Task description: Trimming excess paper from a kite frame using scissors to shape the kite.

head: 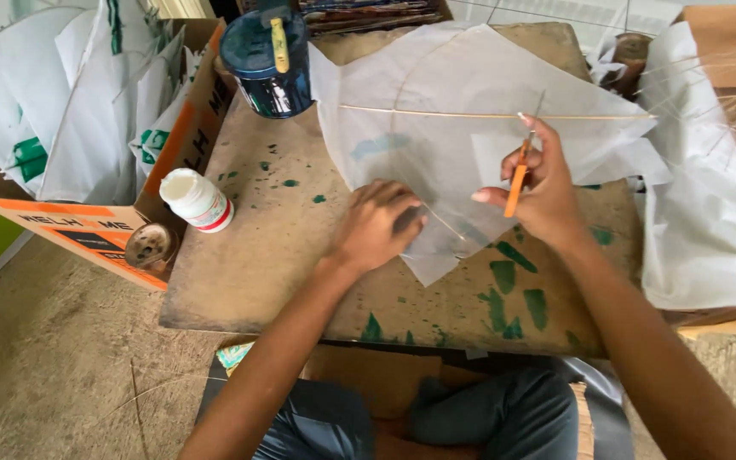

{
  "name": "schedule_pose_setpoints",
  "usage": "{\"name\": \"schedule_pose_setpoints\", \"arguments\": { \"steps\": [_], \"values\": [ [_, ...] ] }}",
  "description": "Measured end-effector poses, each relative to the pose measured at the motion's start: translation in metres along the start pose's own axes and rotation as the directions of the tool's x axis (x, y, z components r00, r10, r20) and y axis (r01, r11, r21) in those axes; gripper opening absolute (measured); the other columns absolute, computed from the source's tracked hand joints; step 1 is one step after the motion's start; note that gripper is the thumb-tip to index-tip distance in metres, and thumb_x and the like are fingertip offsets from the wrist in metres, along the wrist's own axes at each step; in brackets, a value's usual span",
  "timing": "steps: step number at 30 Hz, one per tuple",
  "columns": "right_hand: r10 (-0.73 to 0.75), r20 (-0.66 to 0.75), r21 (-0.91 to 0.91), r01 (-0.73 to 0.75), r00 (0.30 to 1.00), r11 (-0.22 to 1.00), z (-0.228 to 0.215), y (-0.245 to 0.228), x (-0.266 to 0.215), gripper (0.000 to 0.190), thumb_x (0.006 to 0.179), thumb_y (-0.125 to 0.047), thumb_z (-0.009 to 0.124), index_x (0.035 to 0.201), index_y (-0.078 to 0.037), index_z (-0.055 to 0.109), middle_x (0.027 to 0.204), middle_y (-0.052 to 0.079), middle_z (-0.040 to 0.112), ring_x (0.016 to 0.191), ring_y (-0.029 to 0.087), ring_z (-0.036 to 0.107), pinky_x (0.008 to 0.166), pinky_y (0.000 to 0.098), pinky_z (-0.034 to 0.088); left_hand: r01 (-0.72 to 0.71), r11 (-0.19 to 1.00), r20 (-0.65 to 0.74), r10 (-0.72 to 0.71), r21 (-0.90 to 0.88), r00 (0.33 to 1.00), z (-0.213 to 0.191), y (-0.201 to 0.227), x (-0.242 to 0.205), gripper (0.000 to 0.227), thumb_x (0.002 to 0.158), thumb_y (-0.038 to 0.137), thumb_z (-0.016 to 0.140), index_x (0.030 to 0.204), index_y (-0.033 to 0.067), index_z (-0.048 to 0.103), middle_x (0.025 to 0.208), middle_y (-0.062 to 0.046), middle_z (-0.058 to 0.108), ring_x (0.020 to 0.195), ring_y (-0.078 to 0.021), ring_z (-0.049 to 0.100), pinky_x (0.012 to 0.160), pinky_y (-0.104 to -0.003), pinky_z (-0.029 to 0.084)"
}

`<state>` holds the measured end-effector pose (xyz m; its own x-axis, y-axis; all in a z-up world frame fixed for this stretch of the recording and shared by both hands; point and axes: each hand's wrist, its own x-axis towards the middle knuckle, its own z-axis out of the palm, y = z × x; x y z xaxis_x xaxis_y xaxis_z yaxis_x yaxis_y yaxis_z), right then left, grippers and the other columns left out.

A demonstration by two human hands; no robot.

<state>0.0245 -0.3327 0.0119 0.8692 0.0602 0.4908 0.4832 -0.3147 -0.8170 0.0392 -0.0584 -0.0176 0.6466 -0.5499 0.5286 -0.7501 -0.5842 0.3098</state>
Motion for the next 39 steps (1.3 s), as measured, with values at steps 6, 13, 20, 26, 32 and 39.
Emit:
{"name": "schedule_pose_setpoints", "arguments": {
  "steps": [6, 13, 20, 26, 32, 39],
  "values": [
    [0.105, -0.001, -0.003, -0.105, 0.994, 0.994, 0.010, 0.014, -0.005, 0.118, 0.066, -0.008, 0.099, 0.159, -0.010, 0.027, 0.082, 0.005, 0.060, 0.074, 0.013, 0.058, 0.069, 0.0217, 0.049, 0.014, 0.998, -0.155, -0.024, -0.062, 0.988, -0.005, 0.003, -0.006, 0.020, 0.090, 0.029, 0.070, 0.104, 0.0145, 0.070, 0.108, -0.004, 0.064, 0.109, -0.0267, 0.063, 0.099, -0.052, 0.045],
    [0.293, 0.037, -0.250, -0.275, 0.955, 0.928, 0.004, -0.029, -0.011, 0.140, 0.065, -0.015, 0.098, 0.165, -0.009, 0.000, 0.119, 0.017, 0.052, 0.109, 0.028, 0.059, 0.094, 0.0392, 0.051, 0.033, 0.997, -0.158, -0.044, -0.067, 0.986, 0.006, -0.008, -0.003, 0.019, 0.085, 0.024, 0.075, 0.103, 0.0171, 0.071, 0.106, 0.000, 0.064, 0.108, -0.0246, 0.065, 0.096, -0.051, 0.046],
    [0.476, 0.059, -0.329, -0.433, 0.877, 0.839, -0.015, -0.049, -0.015, 0.126, 0.071, -0.007, 0.082, 0.167, -0.022, 0.002, 0.150, 0.028, 0.033, 0.145, 0.034, 0.044, 0.120, 0.0492, 0.033, 0.006, 0.995, -0.136, -0.019, -0.096, 0.991, -0.007, 0.001, -0.004, 0.020, 0.081, 0.016, 0.074, 0.100, 0.0160, 0.070, 0.104, -0.004, 0.066, 0.104, -0.0313, 0.067, 0.090, -0.052, 0.049],
    [0.418, 0.031, -0.466, -0.357, 0.908, 0.809, -0.023, -0.031, -0.013, 0.109, 0.077, -0.023, 0.081, 0.166, -0.023, 0.020, 0.147, 0.021, 0.050, 0.129, 0.023, 0.059, 0.114, 0.0426, 0.040, -0.003, 0.995, -0.160, -0.014, -0.102, 0.987, -0.011, 0.007, -0.002, 0.018, 0.079, 0.014, 0.074, 0.097, 0.0171, 0.071, 0.102, -0.003, 0.068, 0.100, -0.0307, 0.069, 0.087, -0.050, 0.051],
    [0.254, -0.078, -0.560, -0.253, 0.964, 0.789, -0.028, -0.019, -0.011, 0.086, 0.078, -0.014, 0.079, 0.155, -0.017, 0.042, 0.125, 0.015, 0.070, 0.104, 0.026, 0.072, 0.092, 0.0428, 0.056, 0.011, 0.994, -0.140, -0.025, -0.106, 0.990, -0.012, 0.007, -0.003, 0.020, 0.080, 0.015, 0.073, 0.100, 0.0145, 0.071, 0.103, -0.006, 0.067, 0.104, -0.0313, 0.068, 0.091, -0.052, 0.050],
    [0.142, -0.116, -0.560, -0.183, 0.983, 0.808, -0.027, -0.016, -0.018, 0.061, 0.076, -0.011, 0.084, 0.134, -0.016, 0.064, 0.116, 0.013, 0.073, 0.107, 0.029, 0.071, 0.089, 0.0404, 0.058, -0.020, 0.991, -0.134, 0.003, -0.129, 0.991, -0.013, 0.012, -0.005, 0.021, 0.081, 0.013, 0.073, 0.102, 0.0128, 0.071, 0.101, -0.006, 0.067, 0.102, -0.0318, 0.068, 0.090, -0.053, 0.050]
  ]
}}
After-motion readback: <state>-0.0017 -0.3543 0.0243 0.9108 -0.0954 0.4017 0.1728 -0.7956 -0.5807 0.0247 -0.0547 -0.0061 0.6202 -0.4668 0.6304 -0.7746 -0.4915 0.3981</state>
